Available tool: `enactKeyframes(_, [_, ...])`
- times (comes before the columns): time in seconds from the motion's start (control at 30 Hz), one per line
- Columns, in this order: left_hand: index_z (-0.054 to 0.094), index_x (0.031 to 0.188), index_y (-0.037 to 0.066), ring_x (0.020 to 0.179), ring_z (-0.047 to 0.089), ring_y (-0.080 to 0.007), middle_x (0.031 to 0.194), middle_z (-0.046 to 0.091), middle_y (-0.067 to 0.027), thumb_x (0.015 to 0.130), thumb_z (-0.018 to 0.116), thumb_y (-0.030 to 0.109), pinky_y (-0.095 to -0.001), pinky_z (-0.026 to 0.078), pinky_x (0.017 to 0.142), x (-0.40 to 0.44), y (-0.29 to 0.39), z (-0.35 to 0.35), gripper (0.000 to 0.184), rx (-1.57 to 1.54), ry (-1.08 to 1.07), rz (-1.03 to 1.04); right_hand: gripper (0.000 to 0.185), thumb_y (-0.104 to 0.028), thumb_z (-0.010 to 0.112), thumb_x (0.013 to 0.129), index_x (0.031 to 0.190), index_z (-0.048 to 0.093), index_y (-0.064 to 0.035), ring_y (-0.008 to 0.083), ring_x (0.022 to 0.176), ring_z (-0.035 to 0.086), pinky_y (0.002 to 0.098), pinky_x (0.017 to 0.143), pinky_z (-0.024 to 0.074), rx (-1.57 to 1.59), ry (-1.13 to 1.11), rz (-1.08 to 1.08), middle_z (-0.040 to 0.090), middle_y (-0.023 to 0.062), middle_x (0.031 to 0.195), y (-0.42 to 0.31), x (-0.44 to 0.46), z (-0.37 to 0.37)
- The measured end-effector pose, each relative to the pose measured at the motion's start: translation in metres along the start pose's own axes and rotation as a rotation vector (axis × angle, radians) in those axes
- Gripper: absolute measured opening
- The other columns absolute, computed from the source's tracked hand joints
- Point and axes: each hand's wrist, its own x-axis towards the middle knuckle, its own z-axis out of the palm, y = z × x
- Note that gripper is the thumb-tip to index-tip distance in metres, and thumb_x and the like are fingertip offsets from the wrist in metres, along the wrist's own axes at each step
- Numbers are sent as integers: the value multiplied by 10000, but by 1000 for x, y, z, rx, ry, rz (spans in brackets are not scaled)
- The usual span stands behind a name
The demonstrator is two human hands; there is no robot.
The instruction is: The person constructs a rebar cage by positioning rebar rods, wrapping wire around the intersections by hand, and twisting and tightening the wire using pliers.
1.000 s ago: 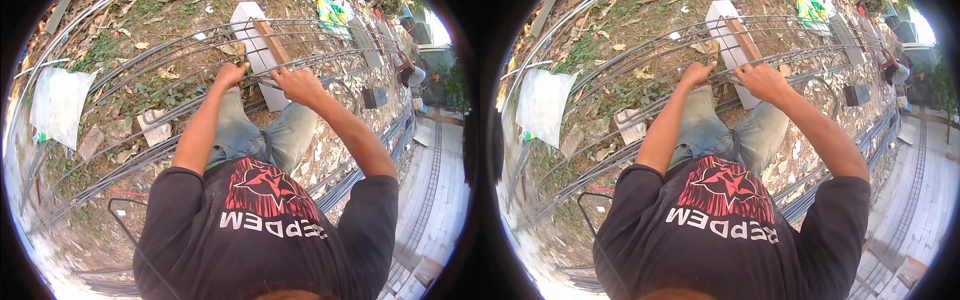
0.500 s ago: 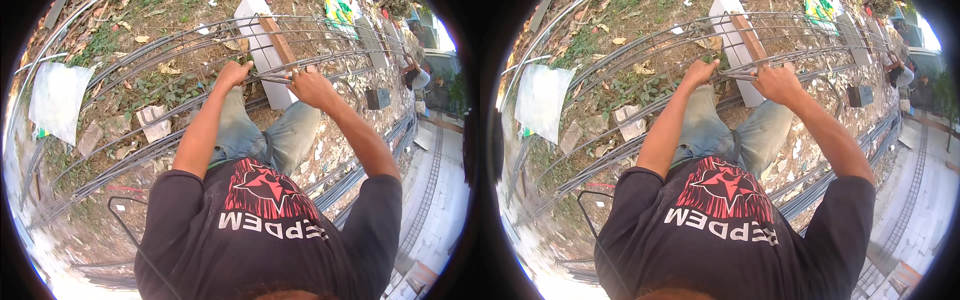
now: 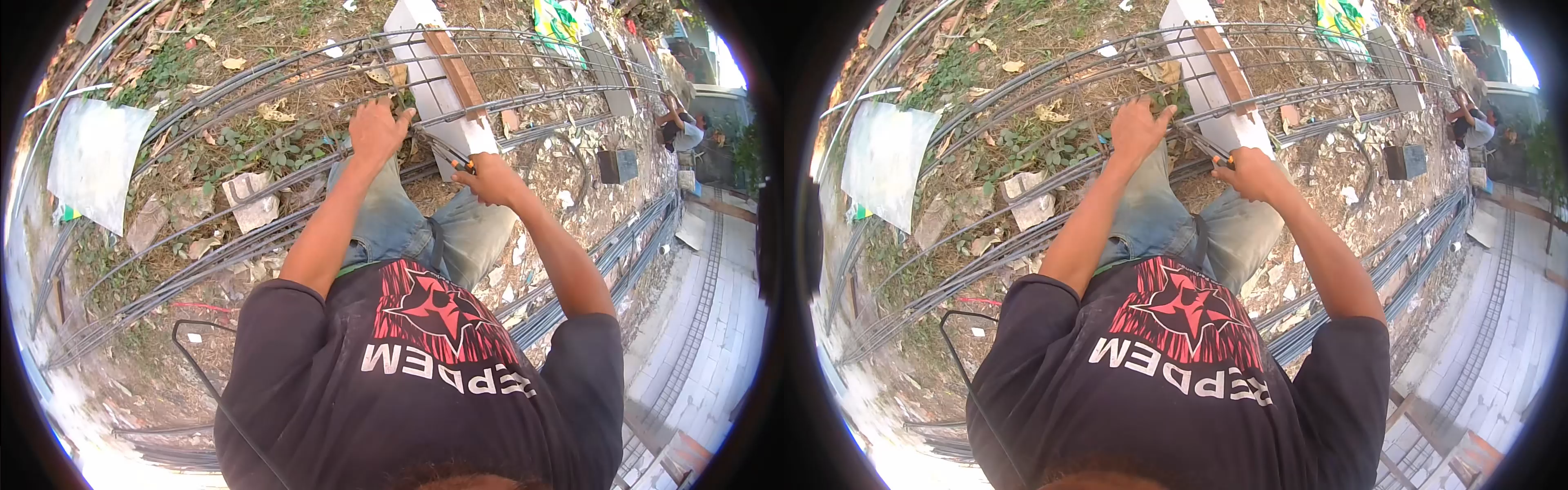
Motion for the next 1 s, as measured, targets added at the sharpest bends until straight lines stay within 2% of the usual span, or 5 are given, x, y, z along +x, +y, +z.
enactKeyframes(0.13, [528,1393,77,1414,419,-357,1439,529,-161,860,750,229,-515,342,1164,-50,7,11,597,15,158,590,287,-191,774,873,849,654,69,229,486,666,362,434,530,-17,-7,-11,690,169,680,-19,-10,-10])
enactKeyframes(0.33, [612,1197,58,1202,584,-315,1169,641,-126,805,732,145,-456,417,1065,-61,34,60,419,33,123,838,273,-130,792,794,914,634,58,252,542,692,379,486,550,422,-332,161,698,139,678,-9,0,-7])
enactKeyframes(0.57, [662,1000,56,1029,643,-284,1006,685,-114,756,742,114,-437,468,893,-38,64,59,264,136,19,741,220,-144,617,913,1097,588,-27,321,1004,702,478,791,576,-847,606,-141,679,139,1072,-16,-37,16])
enactKeyframes(0.87, [617,1180,77,1051,643,-275,1036,685,-61,696,822,176,-422,452,957,-58,45,55,535,57,60,915,294,-227,781,874,899,715,58,248,624,727,382,509,573,473,-181,286,721,165,741,2,-20,13])
enactKeyframes(1.0, [598,1145,65,1043,668,-297,1034,706,-107,686,807,135,-434,485,887,-47,57,44,509,178,-176,898,268,-208,774,865,907,679,39,238,636,716,372,519,573,484,-238,258,707,129,764,7,-22,4])
